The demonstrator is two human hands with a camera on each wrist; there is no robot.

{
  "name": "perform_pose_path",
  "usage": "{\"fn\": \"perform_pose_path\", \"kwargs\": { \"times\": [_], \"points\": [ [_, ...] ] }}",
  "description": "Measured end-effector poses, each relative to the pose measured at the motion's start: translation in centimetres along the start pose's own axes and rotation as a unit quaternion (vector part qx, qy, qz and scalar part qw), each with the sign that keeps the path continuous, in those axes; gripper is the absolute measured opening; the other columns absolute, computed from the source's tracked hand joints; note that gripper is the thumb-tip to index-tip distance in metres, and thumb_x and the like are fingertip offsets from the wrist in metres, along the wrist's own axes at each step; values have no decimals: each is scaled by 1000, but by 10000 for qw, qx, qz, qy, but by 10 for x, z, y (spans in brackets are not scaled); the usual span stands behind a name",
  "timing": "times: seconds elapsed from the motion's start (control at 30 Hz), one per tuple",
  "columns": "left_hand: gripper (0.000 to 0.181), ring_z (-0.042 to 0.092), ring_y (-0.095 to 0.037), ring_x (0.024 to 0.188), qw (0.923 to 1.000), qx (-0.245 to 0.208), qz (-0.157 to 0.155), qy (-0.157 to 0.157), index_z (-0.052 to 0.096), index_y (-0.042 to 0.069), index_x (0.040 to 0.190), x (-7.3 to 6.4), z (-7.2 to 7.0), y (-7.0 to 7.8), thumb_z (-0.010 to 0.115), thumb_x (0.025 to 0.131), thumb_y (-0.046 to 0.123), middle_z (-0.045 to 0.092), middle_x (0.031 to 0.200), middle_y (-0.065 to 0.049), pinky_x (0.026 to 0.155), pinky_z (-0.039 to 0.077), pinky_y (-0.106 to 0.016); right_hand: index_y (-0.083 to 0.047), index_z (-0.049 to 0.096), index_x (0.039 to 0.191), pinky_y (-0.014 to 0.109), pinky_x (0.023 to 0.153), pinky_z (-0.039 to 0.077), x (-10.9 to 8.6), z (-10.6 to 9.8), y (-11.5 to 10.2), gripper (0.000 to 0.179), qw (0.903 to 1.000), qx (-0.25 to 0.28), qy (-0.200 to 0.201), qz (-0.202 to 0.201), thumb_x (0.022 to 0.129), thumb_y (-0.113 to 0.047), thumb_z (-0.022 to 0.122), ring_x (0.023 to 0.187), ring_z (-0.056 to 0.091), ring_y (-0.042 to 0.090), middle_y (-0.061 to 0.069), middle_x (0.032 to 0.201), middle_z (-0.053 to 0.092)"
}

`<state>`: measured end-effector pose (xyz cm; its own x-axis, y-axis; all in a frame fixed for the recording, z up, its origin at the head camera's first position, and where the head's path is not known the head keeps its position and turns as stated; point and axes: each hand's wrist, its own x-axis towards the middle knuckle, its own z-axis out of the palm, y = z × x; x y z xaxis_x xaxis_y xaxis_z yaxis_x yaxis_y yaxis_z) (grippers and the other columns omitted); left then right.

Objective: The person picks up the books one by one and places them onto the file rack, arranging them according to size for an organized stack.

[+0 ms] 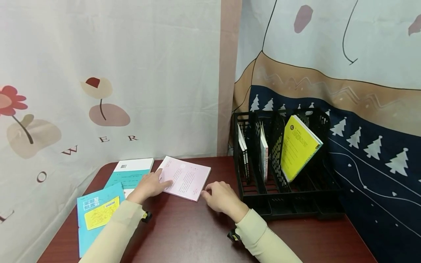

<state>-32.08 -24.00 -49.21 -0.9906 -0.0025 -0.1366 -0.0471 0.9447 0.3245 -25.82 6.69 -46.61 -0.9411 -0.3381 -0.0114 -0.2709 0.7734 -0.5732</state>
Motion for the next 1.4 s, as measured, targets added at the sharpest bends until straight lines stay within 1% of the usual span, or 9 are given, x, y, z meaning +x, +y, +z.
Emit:
{"fn": "perform_pose_path", "kwargs": {
  "times": [0.23, 0.47, 0.63, 0.8, 0.9, 1.03, 1.17, 1.3, 1.4],
  "points": [
    [116, 56, -60, 135, 9983, 550, -202, 13, 29, -10, 167, -2, -2, 11, 81, 92, 62, 58, 144, -45, 116, 43, -70, -13, 84, 116, 44, 87, 61, -1, -4, 3, 26, 9999, -79, 76, -47, 107, -34, 72, 100, 76, 22, 5, 111, 84],
    [135, 53, -61, 135, 9978, 272, -581, 145, 17, -15, 169, -4, -6, 18, 91, 85, 60, 48, 147, -50, 118, 44, -69, -14, 85, 113, 43, 86, 60, -2, -9, 3, 23, 9999, -80, 130, -74, 107, -32, 72, 96, 75, 20, 3, 107, 83],
    [137, 55, -59, 135, 9968, 131, -758, 201, 19, -16, 168, -2, -7, 15, 93, 82, 60, 47, 149, -50, 118, 46, -66, -14, 85, 113, 42, 86, 60, -1, -9, 2, 25, 9998, -102, 126, -122, 107, -34, 71, 97, 75, 20, 4, 108, 84],
    [123, 57, -55, 127, 9968, 32, -764, 225, 43, -20, 154, -4, -10, 14, 93, 79, 63, 56, 138, -44, 112, 50, -64, -12, 85, 113, 42, 84, 59, -2, -10, 2, 25, 9999, -88, 134, -53, 107, -33, 72, 90, 71, 17, 5, 106, 83],
    [100, 62, -44, 103, 9969, -62, -694, 372, 65, -17, 128, -7, -16, 17, 95, 76, 63, 67, 111, -32, 93, 55, -54, -11, 84, 113, 41, 82, 58, -3, -12, 3, 25, 9999, -52, 146, -30, 107, -32, 72, 86, 67, 14, 4, 105, 83],
    [75, 57, -30, 80, 9962, -169, -657, 539, 73, -6, 106, -9, -22, 22, 94, 78, 61, 67, 86, -16, 70, 48, -41, -11, 84, 115, 40, 82, 58, -4, -13, 3, 26, 9999, -38, 160, -42, 107, -32, 72, 85, 66, 13, 4, 105, 83],
    [80, 62, -35, 89, 9950, -421, -709, 557, 65, -7, 124, -12, -23, 26, 93, 82, 56, 71, 101, -21, 79, 54, -45, -12, 85, 111, 38, 79, 57, -4, -12, 4, 24, 9998, -51, 158, -85, 106, -32, 73, 82, 65, 12, 0, 98, 81],
    [98, 67, -44, 105, 9912, -909, -775, 574, 42, -10, 150, -16, -23, 31, 91, 87, 48, 68, 125, -33, 94, 56, -56, -13, 85, 109, 38, 79, 56, -3, -12, 5, 23, 9998, -88, 144, -64, 106, -32, 73, 81, 64, 11, -1, 95, 80],
    [94, 69, -46, 108, 9877, -1208, -663, 738, 34, -8, 153, -17, -25, 36, 86, 92, 41, 68, 129, -36, 95, 56, -58, -12, 85, 113, 39, 81, 57, -3, -14, 7, 25, 9999, -70, 94, 43, 106, -33, 73, 82, 64, 11, 0, 98, 80]
  ]
}}
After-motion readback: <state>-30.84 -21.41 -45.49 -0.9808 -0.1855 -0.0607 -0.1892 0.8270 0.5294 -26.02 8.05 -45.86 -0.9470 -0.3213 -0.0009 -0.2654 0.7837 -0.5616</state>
